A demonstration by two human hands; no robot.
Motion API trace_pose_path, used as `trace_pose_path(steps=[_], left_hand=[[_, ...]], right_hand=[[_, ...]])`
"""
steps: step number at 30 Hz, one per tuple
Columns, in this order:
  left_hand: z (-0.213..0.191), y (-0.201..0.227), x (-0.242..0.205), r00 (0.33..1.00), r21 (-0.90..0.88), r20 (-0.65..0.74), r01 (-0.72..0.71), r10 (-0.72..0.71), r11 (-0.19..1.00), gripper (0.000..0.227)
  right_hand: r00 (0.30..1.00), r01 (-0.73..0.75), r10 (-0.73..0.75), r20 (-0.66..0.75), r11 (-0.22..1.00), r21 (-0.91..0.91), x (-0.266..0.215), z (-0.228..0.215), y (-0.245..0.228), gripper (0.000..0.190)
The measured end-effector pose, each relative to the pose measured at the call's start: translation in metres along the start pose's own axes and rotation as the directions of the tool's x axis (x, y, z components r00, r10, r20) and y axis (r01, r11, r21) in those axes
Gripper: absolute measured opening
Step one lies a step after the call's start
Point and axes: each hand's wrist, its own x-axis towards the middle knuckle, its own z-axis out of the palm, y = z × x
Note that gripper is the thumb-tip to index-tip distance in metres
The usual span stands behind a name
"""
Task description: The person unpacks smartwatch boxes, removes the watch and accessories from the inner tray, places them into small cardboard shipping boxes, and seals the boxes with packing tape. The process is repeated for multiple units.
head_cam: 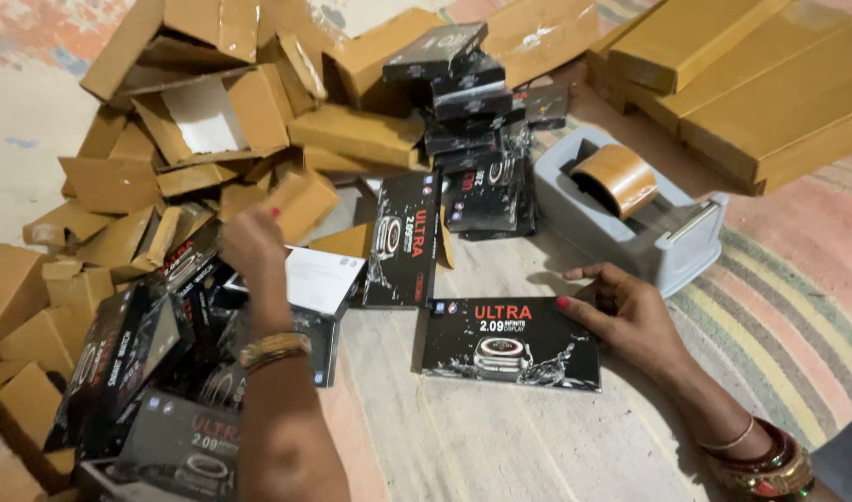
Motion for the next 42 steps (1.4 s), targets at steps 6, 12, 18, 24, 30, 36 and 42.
trace_pose_path(steps=[6,12,18,24,30,36,42], left_hand=[[-0.086,-0.045,0.048,0.951,-0.966,-0.215,-0.174,-0.222,0.19,0.025],[-0.239,-0.01,-0.047,0.908,-0.622,-0.404,-0.364,0.115,0.693,0.015],[-0.312,0.017,-0.177,0.899,-0.611,-0.372,-0.426,0.232,0.668,0.013],[-0.285,0.0,-0.243,0.892,-0.836,-0.016,-0.26,0.452,0.483,0.027],[-0.294,-0.015,-0.236,0.926,-0.627,0.169,-0.162,0.336,0.762,0.027],[-0.262,0.093,-0.258,0.941,-0.253,0.285,-0.107,0.18,0.961,0.093],[-0.258,0.149,-0.259,0.825,-0.211,0.537,-0.073,0.178,0.975,0.066]], right_hand=[[0.969,0.149,-0.13,0.209,0.986,-0.076,-0.011,0.0,-0.019,0.076],[0.979,-0.05,0.012,0.204,0.982,0.181,-0.008,-0.005,-0.013,0.06],[0.886,0.454,-0.39,-0.251,0.841,0.293,-0.022,-0.014,0.011,0.04],[0.598,0.633,-0.614,-0.515,0.756,-0.167,-0.076,-0.048,0.009,0.037],[0.64,0.526,-0.518,-0.568,0.834,-0.167,-0.092,-0.081,-0.007,0.028],[0.726,0.5,-0.449,-0.52,0.865,-0.048,-0.087,-0.079,-0.041,0.028],[0.467,0.753,-0.788,-0.402,0.593,-0.286,-0.105,-0.043,-0.085,0.024]])
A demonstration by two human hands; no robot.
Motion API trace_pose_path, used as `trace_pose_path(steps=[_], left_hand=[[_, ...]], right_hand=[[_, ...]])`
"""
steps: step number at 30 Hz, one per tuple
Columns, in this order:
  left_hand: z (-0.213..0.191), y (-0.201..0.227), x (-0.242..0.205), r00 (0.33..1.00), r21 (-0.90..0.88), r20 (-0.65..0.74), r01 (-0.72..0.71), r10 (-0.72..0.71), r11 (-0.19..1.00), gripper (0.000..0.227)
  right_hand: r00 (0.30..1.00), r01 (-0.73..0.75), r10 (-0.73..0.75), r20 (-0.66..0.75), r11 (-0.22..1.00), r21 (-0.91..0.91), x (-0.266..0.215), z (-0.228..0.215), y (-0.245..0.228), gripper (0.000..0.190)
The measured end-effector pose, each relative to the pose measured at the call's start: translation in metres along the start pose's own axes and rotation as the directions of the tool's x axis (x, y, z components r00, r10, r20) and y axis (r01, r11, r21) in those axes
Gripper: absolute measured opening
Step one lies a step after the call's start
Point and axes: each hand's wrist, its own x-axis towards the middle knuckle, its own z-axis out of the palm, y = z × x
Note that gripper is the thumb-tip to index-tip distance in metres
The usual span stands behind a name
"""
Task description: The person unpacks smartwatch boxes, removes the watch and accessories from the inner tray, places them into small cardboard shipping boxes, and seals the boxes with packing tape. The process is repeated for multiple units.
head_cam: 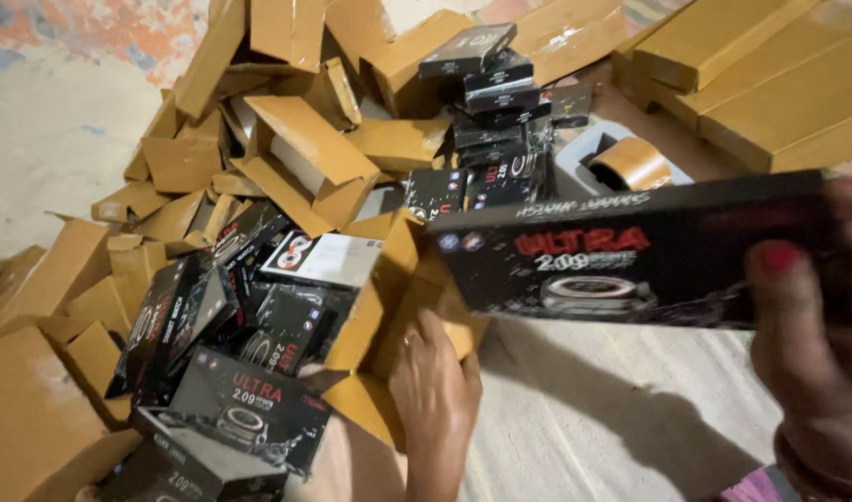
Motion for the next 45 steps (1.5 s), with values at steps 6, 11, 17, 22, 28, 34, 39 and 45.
trace_pose_path(steps=[6,11,17,22,28,34,39,45], left_hand=[[0.006,-0.01,-0.036,0.929,0.02,0.181,-0.331,0.322,0.944,0.012],[-0.004,-0.012,-0.033,0.913,-0.117,0.083,-0.389,0.399,0.914,0.01],[-0.015,-0.011,-0.044,0.784,-0.385,-0.327,-0.621,0.528,0.683,0.017],[-0.006,-0.009,-0.044,0.806,-0.324,-0.344,-0.583,0.481,0.745,0.022],[-0.007,-0.01,-0.044,0.792,-0.34,-0.389,-0.598,0.471,0.725,0.024],[-0.012,-0.007,-0.038,0.796,-0.341,-0.419,-0.584,0.438,0.736,0.022],[-0.015,-0.008,-0.031,0.817,-0.36,-0.402,-0.557,0.414,0.749,0.018],[-0.013,-0.011,-0.025,0.841,-0.376,-0.374,-0.522,0.39,0.765,0.018]], right_hand=[[0.863,0.384,-0.221,0.454,0.872,-0.305,0.025,0.032,-0.045,0.03],[0.773,0.516,-0.384,0.505,0.843,-0.149,0.031,0.067,-0.058,0.035],[0.868,0.133,-0.053,0.493,0.983,-0.13,0.031,0.093,-0.039,0.034],[0.838,-0.147,0.156,0.523,0.987,-0.058,0.006,0.13,-0.017,0.039],[0.739,-0.135,0.261,0.621,0.961,-0.243,0.001,0.134,0.017,0.043],[0.561,-0.152,0.474,0.678,0.865,-0.479,0.02,0.128,0.04,0.029],[0.581,0.039,0.488,0.651,0.782,-0.622,0.027,0.134,0.043,0.022],[0.576,0.227,0.257,0.776,0.862,-0.454,0.036,0.138,0.054,0.02]])
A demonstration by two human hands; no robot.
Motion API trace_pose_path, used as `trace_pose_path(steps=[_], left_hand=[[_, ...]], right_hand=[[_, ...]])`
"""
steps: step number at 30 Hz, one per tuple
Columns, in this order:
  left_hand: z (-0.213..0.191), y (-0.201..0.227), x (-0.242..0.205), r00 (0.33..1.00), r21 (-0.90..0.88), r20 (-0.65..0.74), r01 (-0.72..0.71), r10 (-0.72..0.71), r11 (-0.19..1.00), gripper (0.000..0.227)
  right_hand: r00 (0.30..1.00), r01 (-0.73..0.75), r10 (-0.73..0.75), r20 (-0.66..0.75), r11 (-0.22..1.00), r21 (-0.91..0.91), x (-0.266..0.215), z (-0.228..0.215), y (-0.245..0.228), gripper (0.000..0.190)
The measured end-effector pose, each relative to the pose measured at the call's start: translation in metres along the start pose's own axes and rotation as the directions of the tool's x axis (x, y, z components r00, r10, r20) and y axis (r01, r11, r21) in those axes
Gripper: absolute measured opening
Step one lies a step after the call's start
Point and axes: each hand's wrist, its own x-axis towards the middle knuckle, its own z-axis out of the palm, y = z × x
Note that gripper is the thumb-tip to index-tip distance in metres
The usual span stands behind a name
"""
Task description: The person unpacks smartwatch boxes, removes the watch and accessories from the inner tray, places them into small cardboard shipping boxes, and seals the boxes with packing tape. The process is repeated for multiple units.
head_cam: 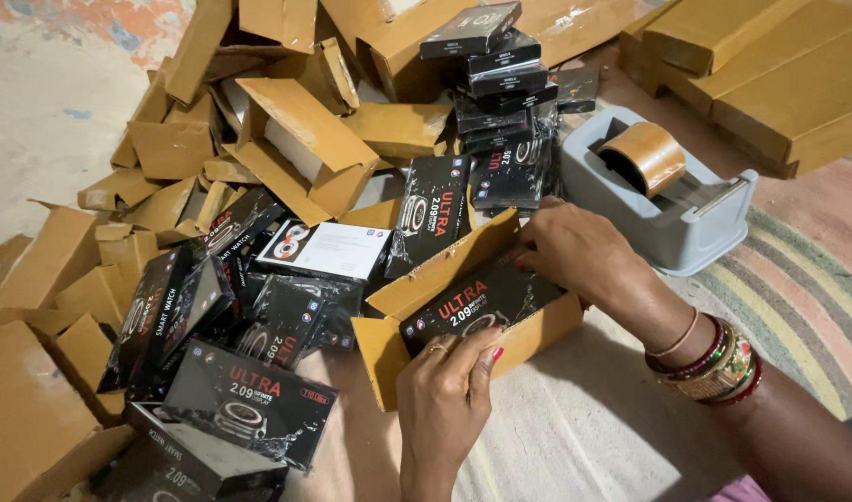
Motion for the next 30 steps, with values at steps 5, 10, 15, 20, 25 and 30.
trace_pose_path(steps=[5,10,15,20,25,30], left_hand=[[0.0,-0.003,0.004,1.0,0.008,-0.024,-0.012,0.012,1.0,0.019],[0.005,-0.006,0.003,1.0,0.009,-0.013,-0.003,0.003,1.0,0.019],[0.01,-0.017,-0.001,1.0,0.071,0.005,0.012,-0.012,0.997,0.02],[0.02,-0.031,0.009,0.999,0.276,-0.044,0.044,-0.033,0.96,0.038],[0.021,-0.033,0.013,0.988,0.329,-0.153,0.064,-0.014,0.942,0.082],[0.013,-0.031,0.011,0.982,0.388,-0.166,0.146,-0.087,0.91,0.091]], right_hand=[[0.988,0.004,0.034,0.153,0.971,-0.24,0.01,0.003,0.008,0.022],[0.932,-0.023,0.048,0.36,0.997,-0.072,0.011,0.004,0.01,0.037],[0.929,-0.005,0.048,0.366,0.993,-0.119,0.019,0.011,0.012,0.026],[0.999,-0.038,0.03,0.038,0.97,0.239,0.016,0.006,0.016,0.022],[0.976,-0.02,0.089,-0.199,0.945,0.326,-0.018,0.0,0.005,0.041],[0.891,0.151,-0.066,-0.45,0.976,0.155,-0.039,0.002,-0.006,0.037]])
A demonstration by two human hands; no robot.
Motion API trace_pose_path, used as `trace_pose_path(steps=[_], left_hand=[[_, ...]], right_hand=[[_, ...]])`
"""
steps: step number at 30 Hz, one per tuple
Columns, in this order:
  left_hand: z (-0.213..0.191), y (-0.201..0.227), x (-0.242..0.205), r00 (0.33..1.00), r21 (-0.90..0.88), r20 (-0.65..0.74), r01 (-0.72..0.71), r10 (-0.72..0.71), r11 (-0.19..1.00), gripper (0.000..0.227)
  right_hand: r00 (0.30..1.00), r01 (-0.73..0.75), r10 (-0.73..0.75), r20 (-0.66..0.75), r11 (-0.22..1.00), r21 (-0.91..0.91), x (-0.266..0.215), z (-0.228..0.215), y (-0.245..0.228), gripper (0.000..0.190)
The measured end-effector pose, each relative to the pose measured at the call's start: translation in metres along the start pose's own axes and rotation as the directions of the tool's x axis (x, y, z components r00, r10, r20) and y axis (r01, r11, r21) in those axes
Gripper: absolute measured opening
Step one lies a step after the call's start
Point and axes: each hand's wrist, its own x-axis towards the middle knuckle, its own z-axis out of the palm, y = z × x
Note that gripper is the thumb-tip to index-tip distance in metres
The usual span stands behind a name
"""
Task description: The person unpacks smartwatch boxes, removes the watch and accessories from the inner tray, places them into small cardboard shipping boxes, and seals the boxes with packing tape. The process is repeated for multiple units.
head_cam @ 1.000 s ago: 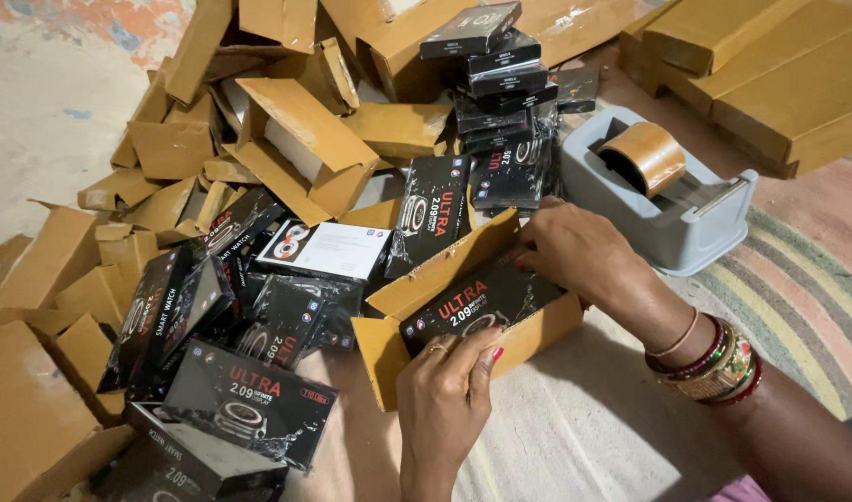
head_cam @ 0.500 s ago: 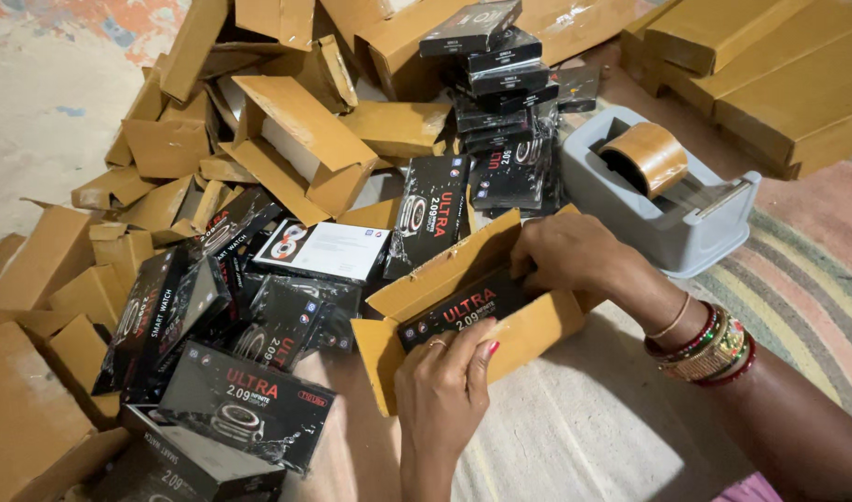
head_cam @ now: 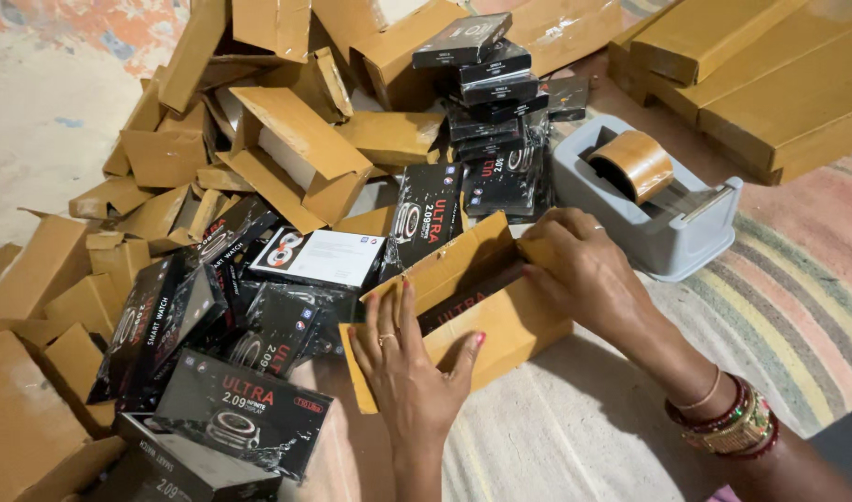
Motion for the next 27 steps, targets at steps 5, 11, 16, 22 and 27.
trace_pose_path(steps=[5,11,16,22,27], left_hand=[[-0.005,0.01,-0.031,0.99,-0.209,-0.141,-0.033,0.003,0.977,0.04],[-0.009,0.016,-0.068,0.982,-0.275,-0.136,0.091,-0.133,0.957,0.021],[-0.026,0.031,-0.071,0.913,0.101,-0.405,-0.001,0.042,0.995,0.034],[-0.033,0.031,-0.059,0.921,-0.073,-0.295,0.246,-0.256,0.967,0.1],[-0.006,0.023,-0.057,0.925,-0.593,-0.118,0.226,-0.361,0.773,0.063]], right_hand=[[0.993,-0.059,0.051,0.104,0.996,0.074,-0.002,-0.002,0.005,0.017],[0.982,-0.185,0.181,-0.057,0.981,-0.063,-0.006,-0.012,-0.005,0.043],[0.977,-0.198,0.184,0.108,0.971,0.133,-0.01,-0.017,-0.009,0.072],[0.863,-0.239,0.157,0.481,0.964,0.115,-0.012,-0.019,0.0,0.048],[0.826,-0.031,0.024,0.563,1.0,0.003,-0.013,-0.013,0.002,0.054]])
